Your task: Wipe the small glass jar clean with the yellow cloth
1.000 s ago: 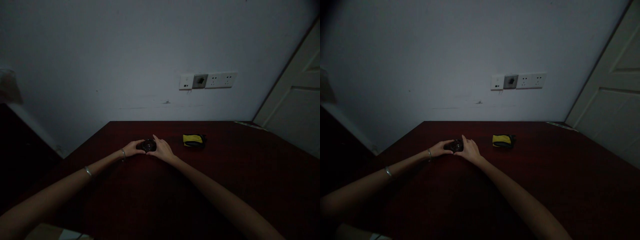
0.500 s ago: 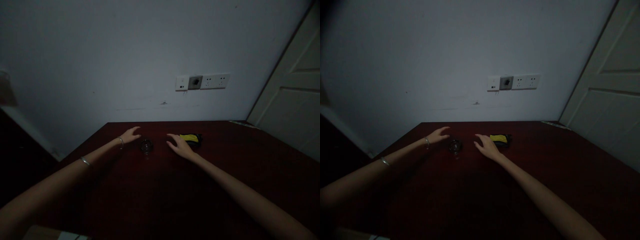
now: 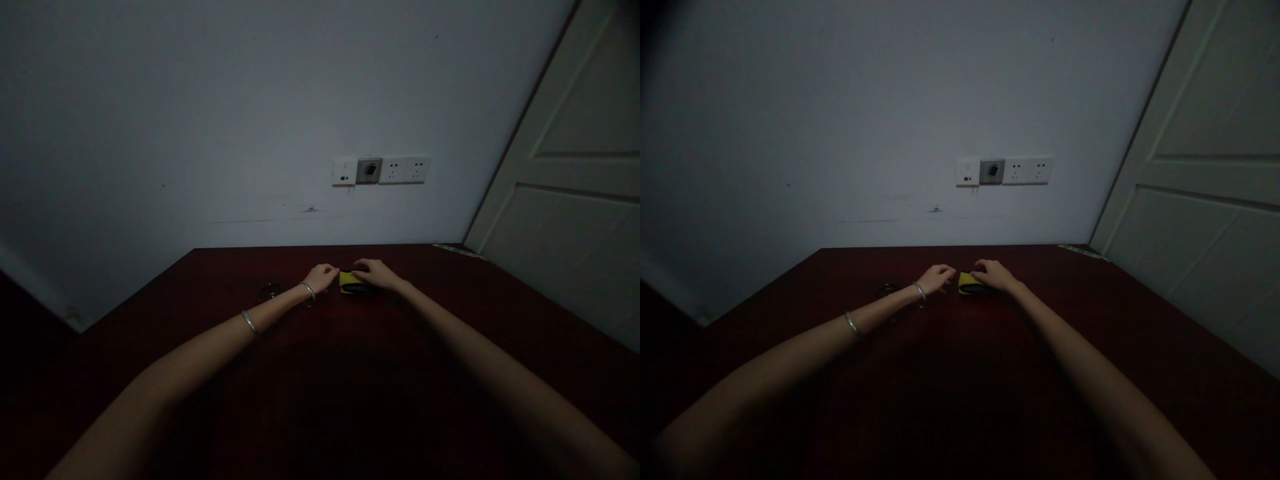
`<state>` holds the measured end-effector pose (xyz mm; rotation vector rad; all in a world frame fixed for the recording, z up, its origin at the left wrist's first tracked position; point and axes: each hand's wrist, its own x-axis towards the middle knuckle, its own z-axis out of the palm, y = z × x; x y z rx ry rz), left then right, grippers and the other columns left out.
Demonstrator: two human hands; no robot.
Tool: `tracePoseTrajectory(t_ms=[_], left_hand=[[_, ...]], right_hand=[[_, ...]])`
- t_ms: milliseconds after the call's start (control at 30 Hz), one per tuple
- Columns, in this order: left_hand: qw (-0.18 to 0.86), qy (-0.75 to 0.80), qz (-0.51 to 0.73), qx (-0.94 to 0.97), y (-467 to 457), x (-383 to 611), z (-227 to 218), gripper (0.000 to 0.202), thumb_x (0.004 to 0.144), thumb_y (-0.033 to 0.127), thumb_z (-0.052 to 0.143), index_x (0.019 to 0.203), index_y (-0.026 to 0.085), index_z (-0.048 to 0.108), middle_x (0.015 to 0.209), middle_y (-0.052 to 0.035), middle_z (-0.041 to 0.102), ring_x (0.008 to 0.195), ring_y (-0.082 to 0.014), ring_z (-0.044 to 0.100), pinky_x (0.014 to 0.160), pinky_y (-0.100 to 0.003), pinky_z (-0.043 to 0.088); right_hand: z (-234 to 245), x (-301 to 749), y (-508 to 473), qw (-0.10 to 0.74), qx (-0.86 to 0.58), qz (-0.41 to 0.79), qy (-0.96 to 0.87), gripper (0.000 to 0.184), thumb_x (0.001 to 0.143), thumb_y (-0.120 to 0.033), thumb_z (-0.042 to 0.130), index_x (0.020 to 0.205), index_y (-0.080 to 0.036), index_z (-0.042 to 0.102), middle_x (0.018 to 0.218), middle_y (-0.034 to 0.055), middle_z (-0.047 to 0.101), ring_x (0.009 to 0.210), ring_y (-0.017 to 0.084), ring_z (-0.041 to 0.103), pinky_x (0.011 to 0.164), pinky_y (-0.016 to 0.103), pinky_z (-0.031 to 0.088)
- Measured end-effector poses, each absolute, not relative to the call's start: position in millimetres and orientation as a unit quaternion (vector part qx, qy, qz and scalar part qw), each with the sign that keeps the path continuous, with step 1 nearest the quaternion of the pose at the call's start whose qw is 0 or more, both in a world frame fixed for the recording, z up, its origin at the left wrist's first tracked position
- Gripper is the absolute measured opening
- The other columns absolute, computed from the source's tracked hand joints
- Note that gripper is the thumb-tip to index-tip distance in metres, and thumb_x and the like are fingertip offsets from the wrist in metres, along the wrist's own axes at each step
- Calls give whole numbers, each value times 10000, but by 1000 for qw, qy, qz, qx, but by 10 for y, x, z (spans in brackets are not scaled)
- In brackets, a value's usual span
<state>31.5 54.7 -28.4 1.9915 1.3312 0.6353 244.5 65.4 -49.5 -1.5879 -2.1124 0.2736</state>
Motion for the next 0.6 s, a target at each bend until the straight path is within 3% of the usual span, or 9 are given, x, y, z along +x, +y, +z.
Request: tracePoseTrajectory(t_ms=[100, 333, 433, 600], left_hand=[[361, 519, 249, 733, 529, 460, -413, 319, 875, 333, 466, 1056, 110, 605, 975, -106, 669, 730, -156, 639, 508, -196, 490], [417, 527, 294, 680, 525, 493, -532, 442, 827, 295, 576, 1212, 94, 491, 1052, -143, 638, 812, -171, 635, 512, -177, 475], [452, 516, 313, 657, 486, 458, -497, 517, 788, 299, 636, 1227, 77, 475, 1102, -174, 621, 868, -198, 634, 506, -179, 477], [559, 446, 320, 622, 344, 336, -355, 319, 785, 262, 641, 1058, 102, 602, 1067, -136, 660, 891, -191, 650, 600, -221, 543]], right_hand=[[-509, 2445, 620, 216, -582, 108, -777, 458, 779, -417, 634, 1172, -184, 616, 1170, 108, 655, 1056, 252, 617, 910, 337, 459], [-500, 2418, 547, 270, -565, 152, -765, 482, 695, -276, 721, 1150, -147, 627, 1203, 147, 621, 1131, 292, 561, 984, 384, 403], [-413, 2372, 501, 324, -549, 197, -745, 427, 713, -248, 696, 1117, -126, 634, 1151, 142, 649, 1056, 273, 603, 936, 385, 447], [-209, 2264, 322, 409, -503, 294, -702, 370, 769, -283, 633, 1098, -116, 613, 1070, 104, 683, 907, 209, 655, 786, 328, 529]])
